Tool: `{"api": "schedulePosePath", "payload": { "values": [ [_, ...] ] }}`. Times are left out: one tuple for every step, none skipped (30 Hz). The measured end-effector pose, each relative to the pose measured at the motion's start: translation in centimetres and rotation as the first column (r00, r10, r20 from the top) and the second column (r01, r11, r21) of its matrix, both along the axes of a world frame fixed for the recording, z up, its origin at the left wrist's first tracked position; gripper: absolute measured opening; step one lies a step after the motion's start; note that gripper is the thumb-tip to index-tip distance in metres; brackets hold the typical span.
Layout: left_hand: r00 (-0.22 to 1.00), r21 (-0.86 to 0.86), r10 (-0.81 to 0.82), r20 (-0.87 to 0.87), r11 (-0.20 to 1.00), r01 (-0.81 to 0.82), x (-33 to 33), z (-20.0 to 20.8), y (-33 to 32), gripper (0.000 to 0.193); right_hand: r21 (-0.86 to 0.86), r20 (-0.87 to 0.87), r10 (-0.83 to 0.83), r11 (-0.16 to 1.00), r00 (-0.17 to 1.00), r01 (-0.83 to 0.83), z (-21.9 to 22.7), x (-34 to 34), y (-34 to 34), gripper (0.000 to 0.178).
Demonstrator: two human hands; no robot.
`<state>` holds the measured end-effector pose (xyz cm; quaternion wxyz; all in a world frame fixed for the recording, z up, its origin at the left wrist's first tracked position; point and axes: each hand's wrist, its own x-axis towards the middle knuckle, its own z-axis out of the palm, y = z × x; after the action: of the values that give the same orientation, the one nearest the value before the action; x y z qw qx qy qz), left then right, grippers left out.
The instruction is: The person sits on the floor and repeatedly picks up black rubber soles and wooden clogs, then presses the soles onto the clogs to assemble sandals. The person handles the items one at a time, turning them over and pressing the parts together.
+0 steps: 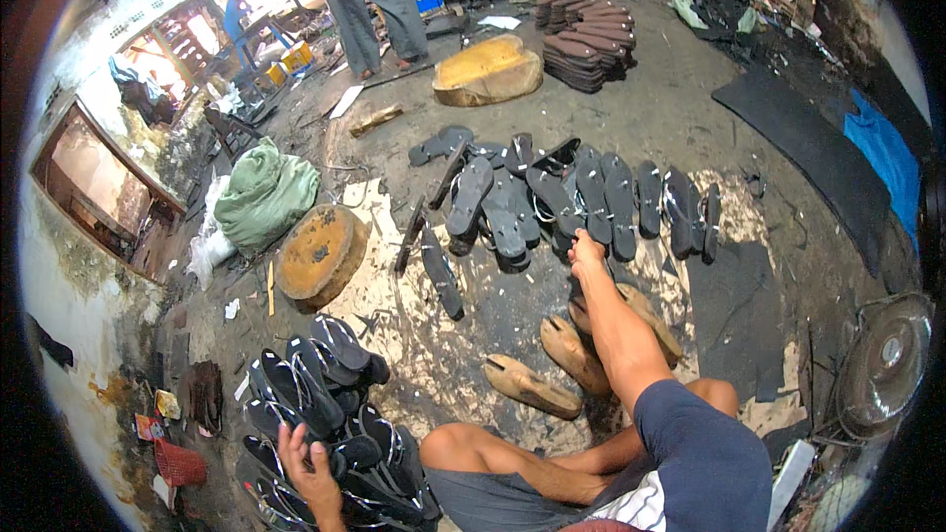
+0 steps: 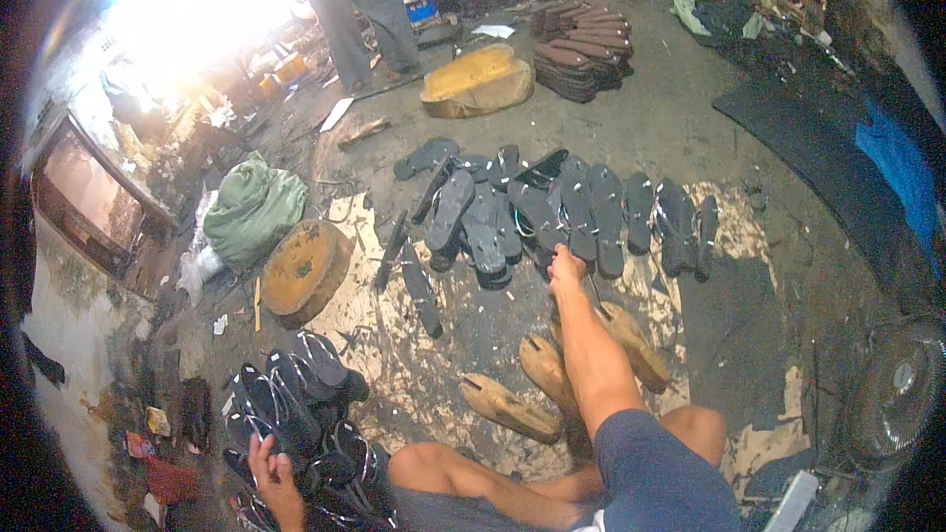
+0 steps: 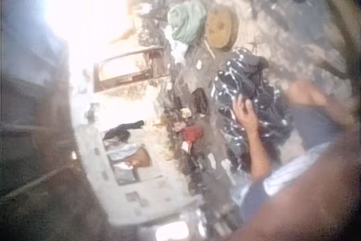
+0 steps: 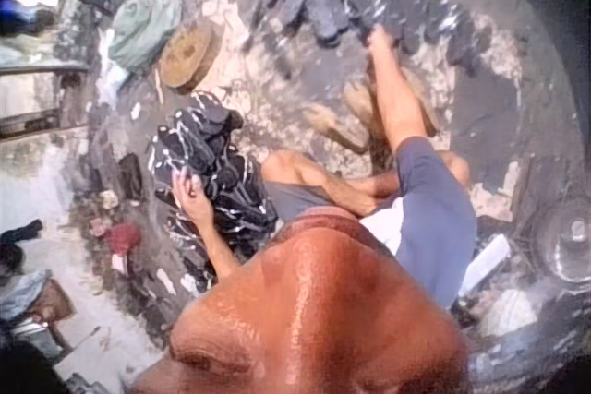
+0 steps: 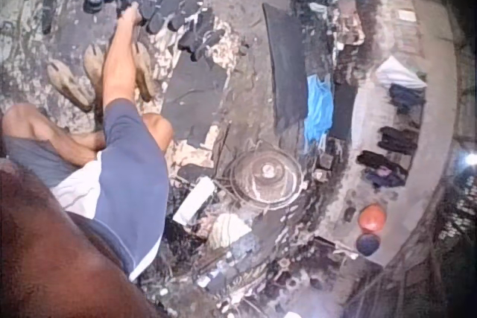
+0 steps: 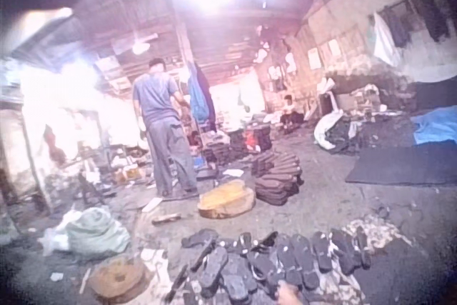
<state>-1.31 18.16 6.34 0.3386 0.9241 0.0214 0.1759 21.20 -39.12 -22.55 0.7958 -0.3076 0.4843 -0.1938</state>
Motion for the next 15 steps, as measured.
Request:
{"api": "schedulePosePath", "payload": {
  "values": [
    [0.999, -0.133, -0.025, -0.042, 0.991, 0.019, 0.4, 0.1, -2.3, 0.034, 0.071, 0.134, -0.029, 0.997, 0.991, 0.019, 1.5, -0.8, 0.1, 0.021],
    [0.99, -0.156, -0.142, -0.022, 0.978, 0.137, 0.9, -0.7, -3.7, 0.033, 0.144, 0.269, -0.07, 0.989, 0.961, 0.032, 3.3, -1.5, 0.5, 0.018],
    [0.968, -0.171, -0.251, 0.001, 0.954, 0.247, 1.4, -1.6, -4.8, 0.033, 0.22, 0.395, -0.115, 0.975, 0.912, 0.027, 5.2, -2.5, 1.6, 0.016],
    [0.956, -0.187, -0.29, -0.04, 0.942, 0.278, 1.4, -1.8, -6.2, 0.033, 0.271, 0.484, -0.027, 0.955, 0.875, -0.12, 7.3, -4.2, 4.6, 0.011],
    [0.94, -0.211, -0.333, -0.076, 0.927, 0.311, 1.5, -2.1, -7.8, 0.033, 0.299, 0.573, 0.05, 0.917, 0.818, -0.265, 9.7, -6.8, 7.9, 0.008],
    [0.917, -0.3, -0.385, -0.103, 0.891, 0.341, 2.0, -2.8, -9.6, 0.036, 0.103, 0.569, 0.301, 0.897, 0.765, -0.43, 10.8, -10.2, 10.3, 0.007],
    [0.889, -0.383, -0.438, -0.132, 0.85, 0.362, 2.2, -3.4, -11.4, 0.038, -0.066, 0.571, 0.493, 0.824, 0.656, -0.562, 11.0, -14.0, 12.9, 0.014],
    [0.889, -0.572, -0.443, -0.119, 0.762, 0.303, 2.3, -3.4, -13.4, 0.041, -0.224, 0.429, 0.668, 0.731, 0.608, -0.645, 12.4, -18.2, 15.0, 0.02],
    [0.889, -0.733, -0.445, -0.106, 0.64, 0.233, 2.2, -3.2, -15.6, 0.044, -0.363, 0.263, 0.803, 0.596, 0.535, -0.716, 14.0, -22.4, 17.1, 0.029],
    [0.888, -0.862, -0.45, -0.093, 0.483, 0.155, 1.9, -3.1, -17.1, 0.047, -0.458, 0.181, 0.884, 0.463, 0.43, -0.759, 16.4, -26.3, 18.2, 0.035],
    [0.913, -0.823, -0.409, -0.01, 0.522, 0.224, 1.3, -3.2, -18.2, 0.046, -0.539, 0.085, 0.941, 0.319, 0.327, -0.78, 17.9, -29.4, 18.9, 0.042],
    [0.927, -0.774, -0.368, 0.079, 0.563, 0.289, 0.7, -3.3, -19.1, 0.045, -0.531, 0.08, 0.96, 0.269, 0.269, -0.803, 17.9, -32.2, 19.6, 0.047],
    [0.932, -0.714, -0.322, 0.168, 0.612, 0.34, 0.5, -3.6, -19.5, 0.044, -0.521, 0.082, 0.976, 0.215, 0.203, -0.826, 17.6, -34.5, 20.1, 0.053],
    [0.918, -0.585, -0.37, 0.145, 0.716, 0.381, 0.4, -5.9, -17.8, 0.038, -0.54, 0.076, 0.987, 0.159, 0.14, -0.827, 17.6, -35.9, 20.1, 0.054],
    [0.911, -0.604, -0.406, 0.065, 0.711, 0.36, -1.1, -6.2, -17.7, 0.035, -0.55, 0.064, 0.994, 0.107, 0.086, -0.828, 17.6, -37.4, 19.9, 0.055]
  ]
}}
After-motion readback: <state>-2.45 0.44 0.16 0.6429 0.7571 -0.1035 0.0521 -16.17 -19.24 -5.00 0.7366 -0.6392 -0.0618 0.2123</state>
